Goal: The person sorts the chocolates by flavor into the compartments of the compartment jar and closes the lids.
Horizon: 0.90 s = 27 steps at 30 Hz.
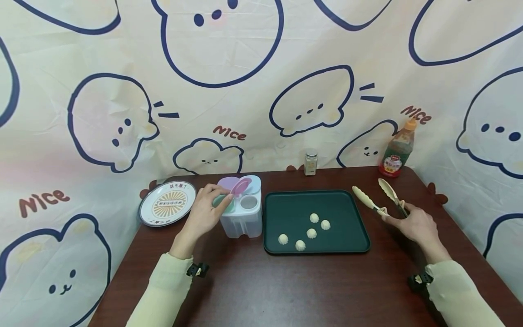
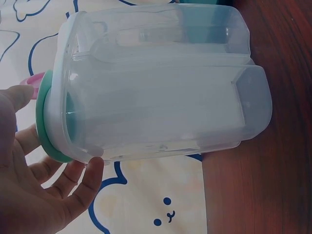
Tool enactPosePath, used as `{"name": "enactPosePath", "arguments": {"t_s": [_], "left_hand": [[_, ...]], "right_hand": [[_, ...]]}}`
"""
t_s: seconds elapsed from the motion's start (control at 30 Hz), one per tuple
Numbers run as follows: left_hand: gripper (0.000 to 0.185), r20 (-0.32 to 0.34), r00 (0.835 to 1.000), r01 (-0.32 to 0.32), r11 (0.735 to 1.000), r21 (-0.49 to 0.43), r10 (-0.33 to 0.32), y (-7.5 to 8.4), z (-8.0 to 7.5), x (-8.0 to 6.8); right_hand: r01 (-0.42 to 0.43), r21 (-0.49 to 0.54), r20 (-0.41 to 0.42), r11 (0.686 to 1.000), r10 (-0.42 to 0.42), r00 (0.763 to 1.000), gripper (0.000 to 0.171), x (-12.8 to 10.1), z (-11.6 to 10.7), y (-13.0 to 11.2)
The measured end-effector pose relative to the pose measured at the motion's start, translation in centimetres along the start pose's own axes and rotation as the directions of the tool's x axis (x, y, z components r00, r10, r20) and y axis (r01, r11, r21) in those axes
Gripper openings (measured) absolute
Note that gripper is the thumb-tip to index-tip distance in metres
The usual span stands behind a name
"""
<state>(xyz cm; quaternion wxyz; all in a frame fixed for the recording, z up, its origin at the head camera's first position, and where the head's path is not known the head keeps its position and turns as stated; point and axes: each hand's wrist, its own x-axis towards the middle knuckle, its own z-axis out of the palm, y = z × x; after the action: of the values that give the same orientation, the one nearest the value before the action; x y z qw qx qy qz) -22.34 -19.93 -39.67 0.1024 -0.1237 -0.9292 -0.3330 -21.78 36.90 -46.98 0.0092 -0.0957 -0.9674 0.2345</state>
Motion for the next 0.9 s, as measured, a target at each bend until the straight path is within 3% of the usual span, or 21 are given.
{"name": "enactPosePath", "arguments": {"t_s": [0.37, 0.6, 0.9], "left_hand": [[0.048, -0.001, 1.000, 0.000, 1.000, -0.005, 0.000, 0.0, 0.0, 0.0], [0.048, -0.002, 1.000, -0.001, 1.000, -0.002, 0.001, 0.0, 0.1, 0.0], [0.048, -0.003, 1.000, -0.002, 1.000, 0.000, 0.002, 0.0, 0.1, 0.0]], "right_hand": [[0.106, 0.007, -0.047, 0.994, -0.106, 0.993, 0.095, -0.5, -0.7, -2.3], [0.213, 0.001, -0.074, 0.977, -0.213, 0.974, 0.085, -1.0, -0.4, -3.5], [0.276, 0.003, -0.002, 0.961, -0.276, 0.961, 0.079, -1.7, -0.2, -4.7]]}}
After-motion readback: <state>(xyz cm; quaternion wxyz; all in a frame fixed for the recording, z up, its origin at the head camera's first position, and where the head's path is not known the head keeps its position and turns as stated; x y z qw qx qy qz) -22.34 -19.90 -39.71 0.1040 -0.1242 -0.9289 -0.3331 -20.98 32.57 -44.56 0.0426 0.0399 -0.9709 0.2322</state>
